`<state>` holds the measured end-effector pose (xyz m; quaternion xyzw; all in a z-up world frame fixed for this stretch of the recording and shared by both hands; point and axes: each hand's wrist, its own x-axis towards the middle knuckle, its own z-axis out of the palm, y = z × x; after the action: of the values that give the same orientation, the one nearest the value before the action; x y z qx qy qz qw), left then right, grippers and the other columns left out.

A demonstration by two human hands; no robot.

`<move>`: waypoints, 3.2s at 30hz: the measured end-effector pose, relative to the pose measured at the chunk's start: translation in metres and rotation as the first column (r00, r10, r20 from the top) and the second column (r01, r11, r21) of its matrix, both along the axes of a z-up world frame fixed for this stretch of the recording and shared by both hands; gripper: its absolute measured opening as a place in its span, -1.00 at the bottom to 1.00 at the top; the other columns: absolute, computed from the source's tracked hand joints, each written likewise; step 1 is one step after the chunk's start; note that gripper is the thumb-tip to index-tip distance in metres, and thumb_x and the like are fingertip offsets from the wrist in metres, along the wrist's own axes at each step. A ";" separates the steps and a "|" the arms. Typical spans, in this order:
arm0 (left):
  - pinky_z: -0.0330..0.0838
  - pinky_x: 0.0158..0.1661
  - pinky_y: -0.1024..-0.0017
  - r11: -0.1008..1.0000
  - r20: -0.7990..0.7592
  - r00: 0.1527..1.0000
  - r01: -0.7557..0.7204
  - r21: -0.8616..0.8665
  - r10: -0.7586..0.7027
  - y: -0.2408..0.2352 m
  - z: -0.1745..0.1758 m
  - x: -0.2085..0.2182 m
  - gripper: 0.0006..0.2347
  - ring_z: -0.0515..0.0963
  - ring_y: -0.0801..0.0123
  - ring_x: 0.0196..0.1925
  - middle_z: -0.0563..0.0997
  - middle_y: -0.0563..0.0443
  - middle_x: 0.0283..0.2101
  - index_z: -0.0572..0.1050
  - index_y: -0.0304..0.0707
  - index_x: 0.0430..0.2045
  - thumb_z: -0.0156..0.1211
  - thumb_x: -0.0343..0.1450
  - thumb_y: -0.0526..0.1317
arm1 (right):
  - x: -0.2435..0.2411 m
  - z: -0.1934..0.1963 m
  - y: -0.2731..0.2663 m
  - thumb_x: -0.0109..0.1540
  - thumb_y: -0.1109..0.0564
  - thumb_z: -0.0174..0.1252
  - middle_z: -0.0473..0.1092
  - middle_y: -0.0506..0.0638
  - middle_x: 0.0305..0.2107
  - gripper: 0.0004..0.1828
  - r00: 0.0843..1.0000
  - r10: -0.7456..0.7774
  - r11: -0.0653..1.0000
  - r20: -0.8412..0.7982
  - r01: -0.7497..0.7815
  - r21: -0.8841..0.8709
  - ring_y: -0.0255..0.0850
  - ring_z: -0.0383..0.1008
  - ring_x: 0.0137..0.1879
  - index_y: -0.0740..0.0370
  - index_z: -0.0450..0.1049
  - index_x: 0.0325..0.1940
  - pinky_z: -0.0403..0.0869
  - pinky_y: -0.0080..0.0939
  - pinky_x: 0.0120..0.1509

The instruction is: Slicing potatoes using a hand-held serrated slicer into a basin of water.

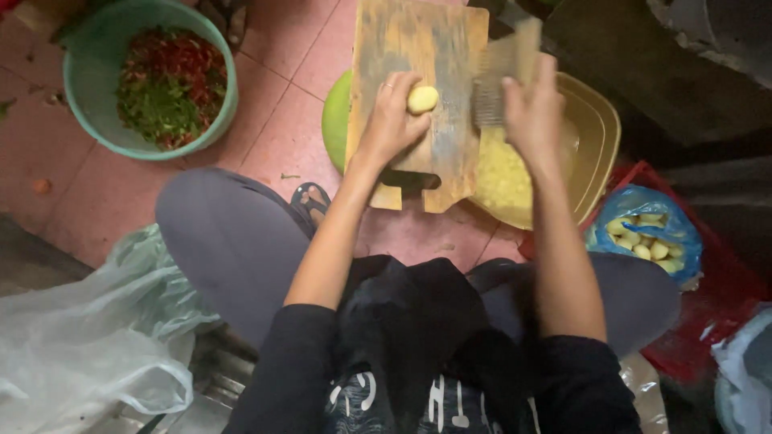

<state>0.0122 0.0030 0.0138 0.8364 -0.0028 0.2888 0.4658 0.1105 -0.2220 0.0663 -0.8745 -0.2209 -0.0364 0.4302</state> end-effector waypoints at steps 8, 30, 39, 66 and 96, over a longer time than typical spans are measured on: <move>0.45 0.04 0.19 0.999 0.049 0.998 -0.040 0.006 0.040 0.007 -0.007 -0.010 -0.75 0.54 0.00 0.00 0.51 -0.13 -0.08 0.49 -0.27 -0.17 0.32 0.31 -0.37 | -0.020 0.018 0.076 0.42 0.17 0.10 0.48 0.46 -0.31 -0.59 0.984 0.176 0.979 0.001 -0.175 -0.105 0.41 0.52 -0.12 0.26 0.16 0.29 0.46 0.25 -0.16; 0.47 -0.02 0.09 0.997 -0.059 0.997 -0.039 0.065 0.043 -0.002 0.008 -0.018 -0.67 0.54 -0.20 0.02 0.49 -0.30 -0.01 0.41 -0.30 -0.03 0.22 0.32 -0.38 | 0.022 0.007 0.072 0.38 0.11 0.16 0.52 0.28 -0.39 -0.64 0.942 0.233 0.957 -0.240 -0.267 -0.116 0.14 0.60 -0.32 0.22 0.21 0.18 0.54 0.10 -0.35; 0.54 -0.21 0.34 0.989 -0.144 0.988 0.040 -0.144 -0.061 0.007 0.001 -0.021 -0.65 0.60 0.18 -0.27 0.48 -0.20 -0.12 0.45 -0.38 -0.07 0.37 0.29 -0.36 | -0.005 0.040 0.058 0.42 0.17 0.09 0.55 0.11 -0.29 -0.64 0.946 0.215 0.977 -0.244 -0.212 0.039 -0.12 0.63 -0.41 0.20 0.18 0.25 0.54 -0.17 -0.55; 0.44 0.02 0.10 0.991 -0.044 0.994 -0.100 0.084 0.104 -0.011 -0.021 -0.025 -0.69 0.51 -0.14 0.01 0.48 -0.22 -0.09 0.41 -0.31 -0.14 0.20 0.24 -0.44 | -0.032 0.052 0.044 0.41 0.17 0.03 0.55 0.28 -0.24 -0.57 0.874 0.195 0.973 -0.445 -0.229 -0.023 -0.04 0.62 -0.41 0.22 0.09 0.33 0.55 -0.09 -0.44; 0.17 0.23 -0.06 0.945 -0.125 0.991 0.005 0.326 0.038 -0.045 0.008 -0.047 -0.64 0.35 0.01 0.28 0.47 0.05 0.14 0.53 -0.11 -0.05 0.37 0.27 -0.17 | 0.009 0.034 -0.070 0.49 0.22 0.00 0.47 0.12 -0.07 -0.71 0.809 0.308 0.781 -0.500 0.084 0.619 -0.15 0.59 -0.20 0.25 0.18 0.28 0.60 -0.12 -0.39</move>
<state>-0.0345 -0.0420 0.0222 0.9187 -0.0132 0.2336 0.3182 0.1194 -0.2916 0.1003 -0.6392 -0.1103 0.1871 0.7377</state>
